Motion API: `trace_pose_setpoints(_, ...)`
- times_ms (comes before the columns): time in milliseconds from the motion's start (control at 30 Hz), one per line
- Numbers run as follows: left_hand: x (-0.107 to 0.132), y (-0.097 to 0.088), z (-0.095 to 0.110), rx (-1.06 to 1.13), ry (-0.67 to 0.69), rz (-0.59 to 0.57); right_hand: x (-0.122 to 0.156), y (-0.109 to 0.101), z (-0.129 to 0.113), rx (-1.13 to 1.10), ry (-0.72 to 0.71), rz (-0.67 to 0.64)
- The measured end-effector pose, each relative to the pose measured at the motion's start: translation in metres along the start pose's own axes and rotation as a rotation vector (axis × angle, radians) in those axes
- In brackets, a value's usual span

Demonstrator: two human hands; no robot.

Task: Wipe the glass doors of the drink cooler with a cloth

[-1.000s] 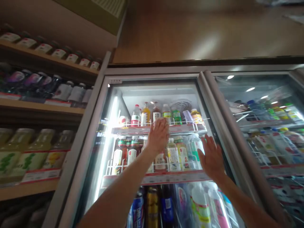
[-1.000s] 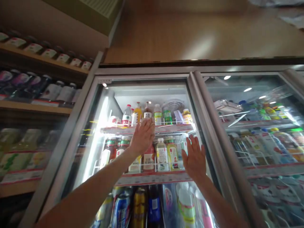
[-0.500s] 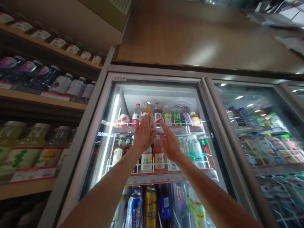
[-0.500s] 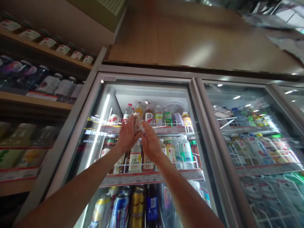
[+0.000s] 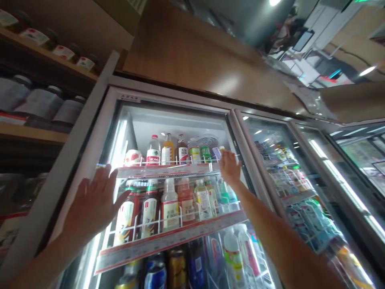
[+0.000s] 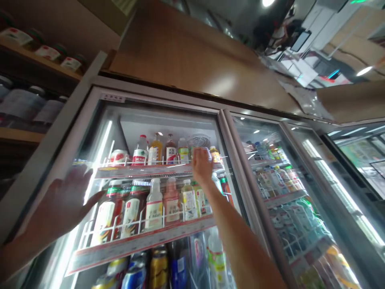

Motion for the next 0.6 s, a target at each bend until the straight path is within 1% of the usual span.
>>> trace_pose_setpoints(33, -0.001, -0.001, 0.003, 0.000, 0.002, -0.001, -0.001, -0.008, 0.030, 0.041, 0.080, 0.026)
trace_pose_setpoints(67, -0.003, -0.002, 0.005, 0.000, 0.006, -0.006, 0.001, -0.014, 0.051, 0.072, 0.141, 0.048)
trace_pose_setpoints(100, -0.005, -0.003, 0.008, 0.001, 0.010, -0.020, 0.006, -0.019, 0.060, 0.094, 0.179, 0.065)
trace_pose_setpoints(133, -0.007, -0.004, 0.009, 0.002, 0.017, -0.036, 0.014, -0.020, 0.055, 0.106, 0.193, 0.072)
trace_pose_setpoints(167, -0.008, -0.005, 0.011, 0.006, 0.022, -0.048, 0.025, -0.018, 0.039, 0.110, 0.183, 0.067)
trace_pose_setpoints(200, -0.008, -0.006, 0.012, 0.010, 0.025, -0.052, 0.038, -0.014, 0.010, 0.096, 0.136, 0.057)
trace_pose_setpoints(233, -0.007, -0.007, 0.013, 0.013, 0.026, -0.052, 0.053, -0.008, -0.024, 0.075, 0.069, 0.038)
trace_pose_setpoints(267, -0.004, -0.008, 0.015, 0.015, 0.030, -0.055, 0.069, -0.002, -0.063, 0.042, -0.025, 0.019)
trace_pose_setpoints(300, 0.002, -0.009, 0.017, 0.018, 0.036, -0.053, 0.085, 0.003, -0.103, -0.037, -0.200, 0.015)
trace_pose_setpoints(333, 0.010, -0.010, 0.019, 0.020, 0.046, -0.055, 0.102, 0.006, -0.135, -0.105, -0.353, 0.011)
trace_pose_setpoints(367, 0.020, -0.013, 0.022, 0.023, 0.059, -0.059, 0.116, 0.007, -0.153, -0.148, -0.456, 0.011)
trace_pose_setpoints(400, 0.031, -0.016, 0.026, 0.030, 0.079, -0.062, 0.127, 0.005, -0.158, -0.178, -0.526, 0.012)
trace_pose_setpoints(433, 0.043, -0.020, 0.030, 0.038, 0.100, -0.065, 0.131, 0.001, -0.148, -0.176, -0.528, 0.016)
trace_pose_setpoints(467, 0.053, -0.025, 0.034, 0.046, 0.115, -0.061, 0.130, -0.005, -0.124, -0.146, -0.465, 0.029)
trace_pose_setpoints(500, 0.062, -0.031, 0.037, 0.054, 0.126, -0.060, 0.125, -0.011, -0.091, -0.102, -0.374, 0.039)
trace_pose_setpoints(567, 0.074, -0.039, 0.042, 0.071, 0.134, -0.050, 0.109, -0.028, -0.012, 0.038, -0.064, 0.123)
trace_pose_setpoints(600, 0.076, -0.042, 0.044, 0.079, 0.134, -0.044, 0.104, -0.034, 0.017, 0.071, 0.012, 0.156)
Point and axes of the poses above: each hand's wrist, its own x-axis away from the middle knuckle, its own y-axis out of the palm, z = x × y, the point moved 6 cm from there along -x, towards the middle knuckle, and after that the axes turned 15 degrees about z, right-handed, at the moved point
